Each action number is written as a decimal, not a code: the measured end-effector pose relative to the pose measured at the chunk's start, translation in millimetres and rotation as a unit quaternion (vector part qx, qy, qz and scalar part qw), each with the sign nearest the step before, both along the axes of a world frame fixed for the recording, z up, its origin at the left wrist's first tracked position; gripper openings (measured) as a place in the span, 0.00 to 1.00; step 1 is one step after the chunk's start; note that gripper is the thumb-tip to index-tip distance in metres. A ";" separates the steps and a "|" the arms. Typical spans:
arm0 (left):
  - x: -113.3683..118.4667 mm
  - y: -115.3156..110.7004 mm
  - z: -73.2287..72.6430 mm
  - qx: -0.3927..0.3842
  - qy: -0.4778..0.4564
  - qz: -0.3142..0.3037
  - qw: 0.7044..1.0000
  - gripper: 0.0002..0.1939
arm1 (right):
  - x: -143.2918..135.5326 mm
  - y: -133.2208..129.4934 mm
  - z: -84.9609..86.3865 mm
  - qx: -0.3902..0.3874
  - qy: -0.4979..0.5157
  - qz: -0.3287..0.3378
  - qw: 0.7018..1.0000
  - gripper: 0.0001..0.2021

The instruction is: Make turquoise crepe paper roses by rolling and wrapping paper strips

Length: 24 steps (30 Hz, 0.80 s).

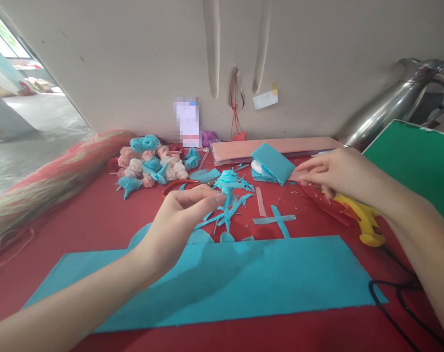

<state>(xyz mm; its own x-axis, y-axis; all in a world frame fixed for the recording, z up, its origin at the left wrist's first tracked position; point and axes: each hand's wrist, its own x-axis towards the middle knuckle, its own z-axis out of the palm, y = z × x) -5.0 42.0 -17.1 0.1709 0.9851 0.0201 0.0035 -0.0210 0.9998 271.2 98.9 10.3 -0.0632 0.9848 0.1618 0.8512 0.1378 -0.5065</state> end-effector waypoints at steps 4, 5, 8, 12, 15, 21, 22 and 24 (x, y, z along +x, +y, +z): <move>0.8 0.1 -0.4 -0.003 -0.003 0.001 1.000 0.16 | -6.4 0.1 4.3 0.032 0.005 -0.015 0.999 0.17; 1.3 0.3 -0.6 -0.005 -0.004 0.000 1.000 0.16 | -8.3 0.1 4.3 0.037 0.013 -0.008 0.999 0.19; 3.0 -0.1 -1.4 -0.011 -0.014 -0.001 1.000 0.17 | -17.1 -4.0 3.6 0.035 0.057 0.002 0.998 0.11; 4.2 -4.3 -1.8 -0.016 -0.028 0.001 0.999 0.15 | -41.0 -24.5 7.3 0.033 0.106 0.021 0.994 0.11; 5.1 -9.1 -0.6 -0.017 -0.057 0.007 0.998 0.15 | -62.6 -47.2 12.5 -0.006 0.196 0.100 0.975 0.05; 7.9 -21.1 6.9 -0.011 -0.096 -0.013 0.995 0.11 | -85.8 -74.0 11.9 -0.074 0.335 0.148 0.928 0.01; 8.0 -23.2 8.2 -0.008 -0.096 -0.019 0.995 0.12 | -86.6 -74.8 10.6 -0.096 0.361 0.154 0.915 0.01; 8.0 -26.5 10.1 -0.001 -0.093 -0.029 0.995 0.12 | -86.7 -74.6 8.1 -0.143 0.420 0.175 0.879 0.04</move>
<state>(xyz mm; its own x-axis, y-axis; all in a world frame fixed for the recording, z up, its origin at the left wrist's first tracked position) 3.0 15.5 -7.0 0.2216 0.9736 0.0547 -0.1818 -0.0138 0.9832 184.5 24.4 18.4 -0.3468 0.9369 0.0452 0.0904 0.0813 -0.9926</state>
